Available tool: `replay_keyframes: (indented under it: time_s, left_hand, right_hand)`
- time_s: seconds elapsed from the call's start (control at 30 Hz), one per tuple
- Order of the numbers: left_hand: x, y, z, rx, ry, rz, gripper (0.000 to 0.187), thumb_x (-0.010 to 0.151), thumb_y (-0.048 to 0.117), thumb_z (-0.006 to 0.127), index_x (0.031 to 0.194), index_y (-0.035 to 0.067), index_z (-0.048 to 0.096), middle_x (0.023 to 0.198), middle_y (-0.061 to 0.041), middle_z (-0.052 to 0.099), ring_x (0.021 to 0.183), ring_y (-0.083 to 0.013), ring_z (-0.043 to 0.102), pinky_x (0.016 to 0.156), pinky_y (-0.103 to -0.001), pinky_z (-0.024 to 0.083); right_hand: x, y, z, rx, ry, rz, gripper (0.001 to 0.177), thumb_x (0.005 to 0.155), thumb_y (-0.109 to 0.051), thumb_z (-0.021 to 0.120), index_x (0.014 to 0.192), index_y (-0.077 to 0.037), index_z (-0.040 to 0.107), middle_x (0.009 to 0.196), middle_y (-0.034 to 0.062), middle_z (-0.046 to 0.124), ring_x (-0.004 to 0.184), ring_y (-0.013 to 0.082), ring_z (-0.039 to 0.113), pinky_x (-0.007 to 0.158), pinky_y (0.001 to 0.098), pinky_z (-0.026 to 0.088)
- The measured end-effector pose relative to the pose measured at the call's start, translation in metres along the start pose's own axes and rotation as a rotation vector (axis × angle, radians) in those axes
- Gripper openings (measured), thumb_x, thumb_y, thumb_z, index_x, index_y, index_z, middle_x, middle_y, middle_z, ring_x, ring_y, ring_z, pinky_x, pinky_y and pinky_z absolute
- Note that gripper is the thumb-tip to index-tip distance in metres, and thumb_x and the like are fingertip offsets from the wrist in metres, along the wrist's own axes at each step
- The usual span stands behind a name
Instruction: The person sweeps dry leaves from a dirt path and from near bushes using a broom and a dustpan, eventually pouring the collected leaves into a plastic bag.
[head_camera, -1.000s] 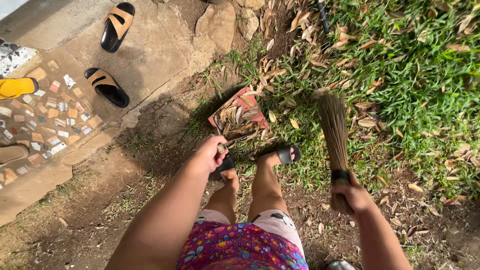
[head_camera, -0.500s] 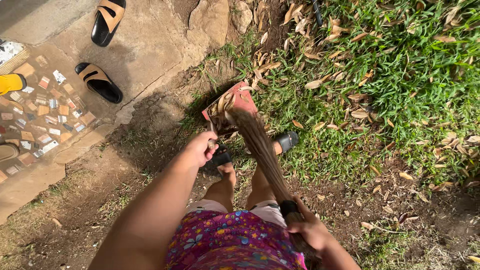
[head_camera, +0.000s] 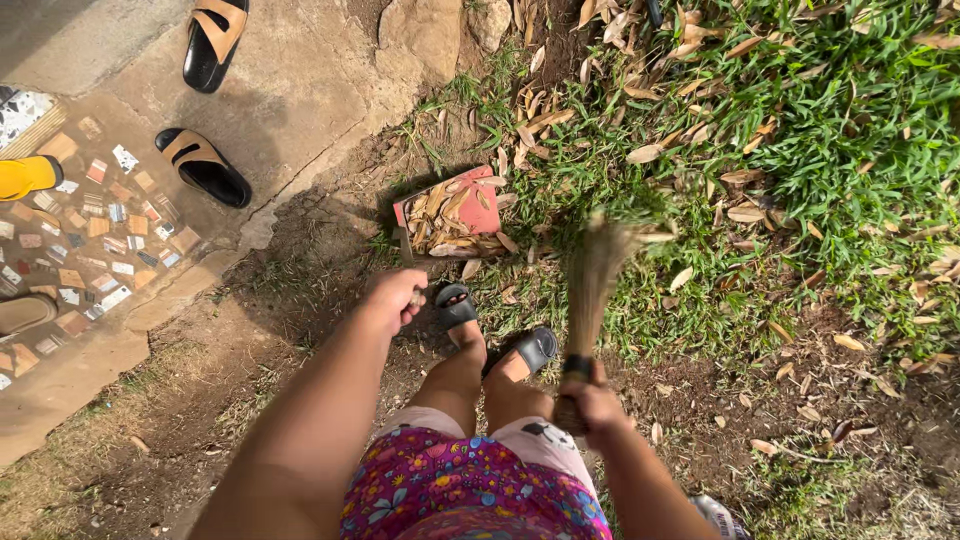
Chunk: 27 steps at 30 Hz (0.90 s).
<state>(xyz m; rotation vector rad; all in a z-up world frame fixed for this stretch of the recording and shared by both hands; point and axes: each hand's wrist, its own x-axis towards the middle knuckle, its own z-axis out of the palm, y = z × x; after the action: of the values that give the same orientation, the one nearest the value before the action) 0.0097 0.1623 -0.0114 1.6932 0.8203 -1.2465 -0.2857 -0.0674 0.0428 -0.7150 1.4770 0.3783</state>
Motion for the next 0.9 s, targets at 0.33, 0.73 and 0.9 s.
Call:
replay_keyframes:
  time_s: [0.33, 0.73, 0.9]
  left_hand:
    - [-0.022, 0.011, 0.013, -0.059, -0.019, -0.008, 0.014, 0.08, 0.015, 0.071, 0.079, 0.007, 0.06, 0.064, -0.006, 0.061, 0.045, -0.0123, 0.047, 0.038, -0.028, 0.033]
    - [-0.085, -0.072, -0.04, -0.483, -0.286, 0.029, 0.017, 0.082, 0.024, 0.069, 0.087, 0.013, 0.057, 0.072, -0.006, 0.059, 0.048, -0.0113, 0.045, 0.042, -0.025, 0.034]
    - [-0.117, -0.113, -0.023, -0.665, -0.331, 0.065, 0.019, 0.081, 0.024, 0.07, 0.087, 0.011, 0.056, 0.072, -0.007, 0.058, 0.048, -0.0117, 0.046, 0.042, -0.024, 0.035]
  right_hand:
    - [-0.097, 0.01, 0.001, -0.608, -0.229, -0.138, 0.112, 0.065, -0.012, 0.074, 0.163, -0.02, 0.02, 0.117, 0.0158, 0.071, 0.097, 0.0243, 0.069, 0.086, 0.0301, 0.054]
    - [-0.246, -0.068, -0.1, -1.136, -0.038, -0.233, 0.111, 0.074, -0.01, 0.081, 0.162, -0.039, 0.02, 0.109, 0.0179, 0.077, 0.084, 0.0266, 0.073, 0.079, 0.0367, 0.056]
    - [-0.276, -0.052, -0.136, -1.267, -0.014, -0.414, 0.111, 0.071, -0.013, 0.084, 0.161, -0.04, 0.024, 0.105, 0.0172, 0.078, 0.084, 0.0247, 0.072, 0.081, 0.034, 0.053]
